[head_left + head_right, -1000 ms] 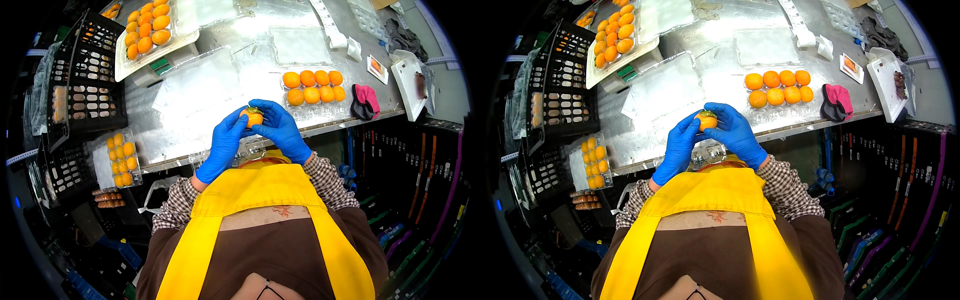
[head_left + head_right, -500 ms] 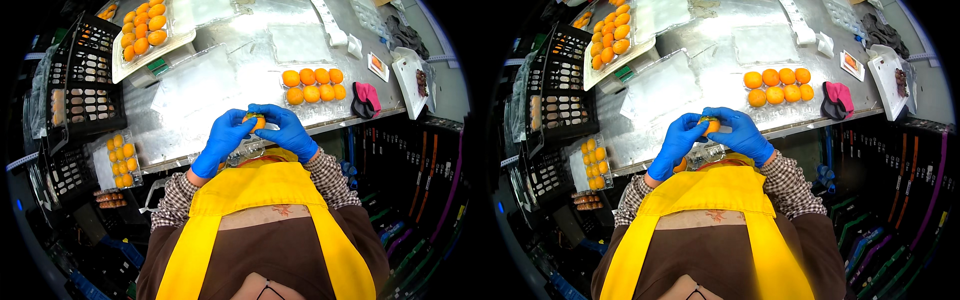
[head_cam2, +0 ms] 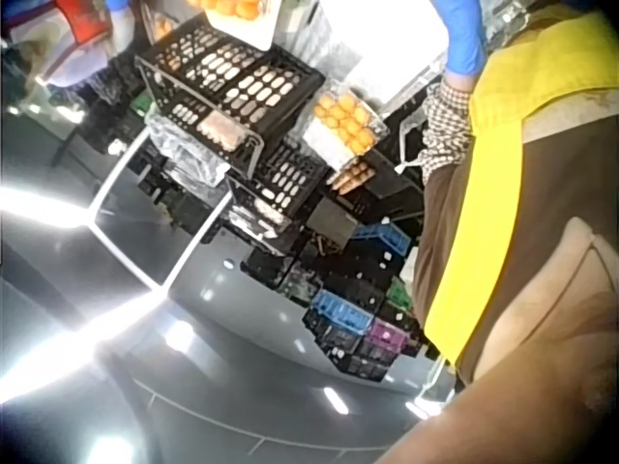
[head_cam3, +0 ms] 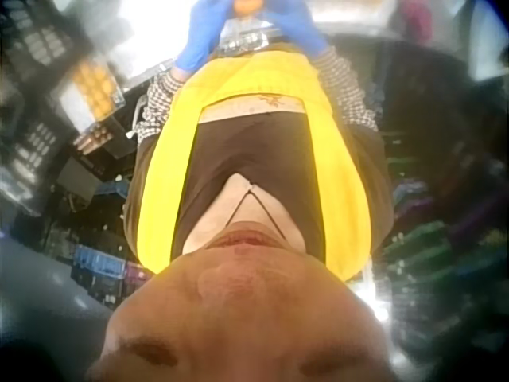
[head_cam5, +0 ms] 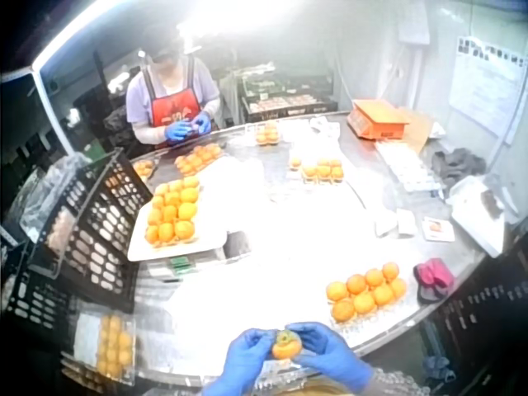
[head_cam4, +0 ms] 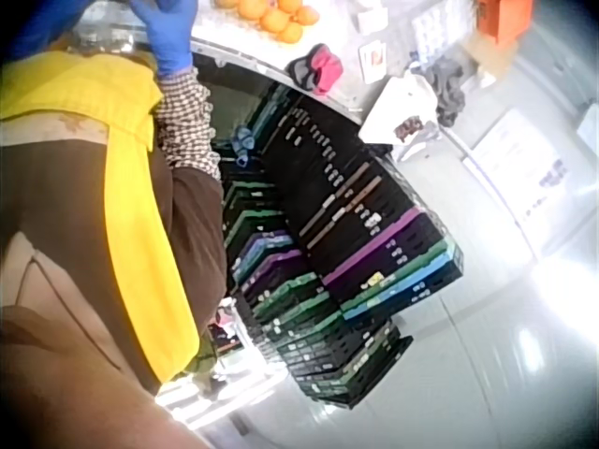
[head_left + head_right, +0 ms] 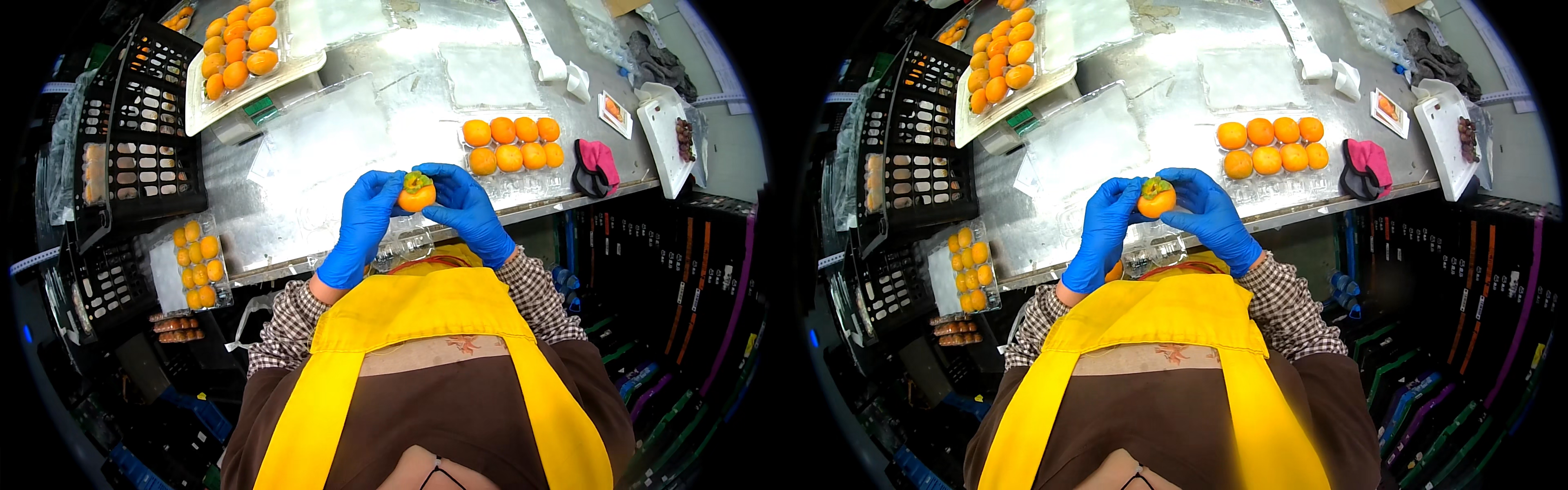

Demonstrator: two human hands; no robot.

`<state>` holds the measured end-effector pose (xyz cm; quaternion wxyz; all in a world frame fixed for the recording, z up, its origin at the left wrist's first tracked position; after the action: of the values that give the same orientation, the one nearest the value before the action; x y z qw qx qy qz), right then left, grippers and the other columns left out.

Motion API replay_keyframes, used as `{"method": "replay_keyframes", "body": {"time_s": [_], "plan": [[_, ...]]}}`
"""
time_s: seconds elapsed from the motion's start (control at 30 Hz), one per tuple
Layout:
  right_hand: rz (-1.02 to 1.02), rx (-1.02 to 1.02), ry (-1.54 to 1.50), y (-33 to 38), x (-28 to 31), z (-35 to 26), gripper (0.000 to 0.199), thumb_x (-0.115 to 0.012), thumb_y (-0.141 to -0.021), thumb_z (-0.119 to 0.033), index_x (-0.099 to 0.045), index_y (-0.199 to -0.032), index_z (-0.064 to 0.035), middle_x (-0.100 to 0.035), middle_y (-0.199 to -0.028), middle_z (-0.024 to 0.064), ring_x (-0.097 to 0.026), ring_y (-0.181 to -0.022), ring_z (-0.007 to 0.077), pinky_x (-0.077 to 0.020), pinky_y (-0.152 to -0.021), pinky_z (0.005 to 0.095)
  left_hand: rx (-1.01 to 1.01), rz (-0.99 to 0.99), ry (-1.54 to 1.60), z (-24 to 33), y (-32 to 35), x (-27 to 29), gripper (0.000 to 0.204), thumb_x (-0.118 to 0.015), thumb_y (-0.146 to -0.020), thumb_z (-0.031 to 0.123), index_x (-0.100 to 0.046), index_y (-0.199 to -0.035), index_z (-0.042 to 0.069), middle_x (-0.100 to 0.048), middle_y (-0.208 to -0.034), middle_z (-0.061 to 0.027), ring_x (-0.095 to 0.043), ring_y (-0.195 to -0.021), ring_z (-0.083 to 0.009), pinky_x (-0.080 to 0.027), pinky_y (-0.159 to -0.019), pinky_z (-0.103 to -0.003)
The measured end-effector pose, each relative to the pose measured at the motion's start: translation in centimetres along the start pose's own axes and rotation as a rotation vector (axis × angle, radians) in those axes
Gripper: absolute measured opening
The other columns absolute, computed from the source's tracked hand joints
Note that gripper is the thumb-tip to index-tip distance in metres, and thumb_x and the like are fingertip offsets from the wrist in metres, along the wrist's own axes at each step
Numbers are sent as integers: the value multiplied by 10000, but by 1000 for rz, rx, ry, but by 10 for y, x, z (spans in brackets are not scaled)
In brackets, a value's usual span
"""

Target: The person places persimmons into plastic trays, wipes down a tray with a cloth, applies a clear plastic wrap to the tray, and attaches a label to the packaging.

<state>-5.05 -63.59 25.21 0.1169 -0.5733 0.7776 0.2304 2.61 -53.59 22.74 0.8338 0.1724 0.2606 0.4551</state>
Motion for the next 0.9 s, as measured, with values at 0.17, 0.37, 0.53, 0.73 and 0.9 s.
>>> {"method": "replay_keyframes", "body": {"time_s": [0.17,0.37,0.53,0.73,0.9], "plan": [[97,-13,0,3,0,3,461,-611,-782,0,-430,-1206,-20,-513,-1149,93,-492,-1078,161,-397,-934,284,6,-5,32,1,2,0,269,-591,-845,219,-521,-944,-21,-596,-868,-121,-612,-755,-175,-540,-644,-281],[201,96,94,3,6,8,452,-606,-802,-47,-437,-1221,-18,-534,-1126,100,-519,-1032,155,-421,-888,269,2,-29,31,-6,1,-3,277,-589,-846,215,-503,-963,-21,-587,-915,-131,-604,-762,-171,-531,-662,-274],[254,284,776,12,-5,-21,438,-588,-814,-125,-456,-1213,0,-574,-1054,165,-571,-963,202,-450,-818,297,12,11,-9,-7,2,-1,267,-575,-856,195,-499,-976,-30,-574,-942,-136,-592,-798,-173,-521,-655,-268],[258,435,982,13,-13,-24,507,-589,-825,-209,-406,-1266,-39,-567,-1034,188,-592,-882,274,-466,-775,320,72,-7,135,-16,1,1,243,-539,-876,202,-503,-971,-19,-565,-961,-142,-600,-836,-204,-532,-735,-318],[215,191,440,6,9,-4,588,-670,-767,-140,-374,-1268,-55,-535,-1089,108,-541,-989,171,-441,-873,294,156,-49,202,-28,2,-5,293,-518,-882,238,-508,-1048,-3,-583,-1013,-159,-605,-897,-246,-521,-773,-332]]}}
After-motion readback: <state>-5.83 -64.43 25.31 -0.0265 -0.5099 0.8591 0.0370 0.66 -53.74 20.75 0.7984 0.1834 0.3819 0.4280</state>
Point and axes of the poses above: each hand's wrist, its own y-axis away from the middle knuckle, its own x-axis out of the back of the hand, z = x × y, the point moved 9 cm from there along -y, towards the middle knuckle
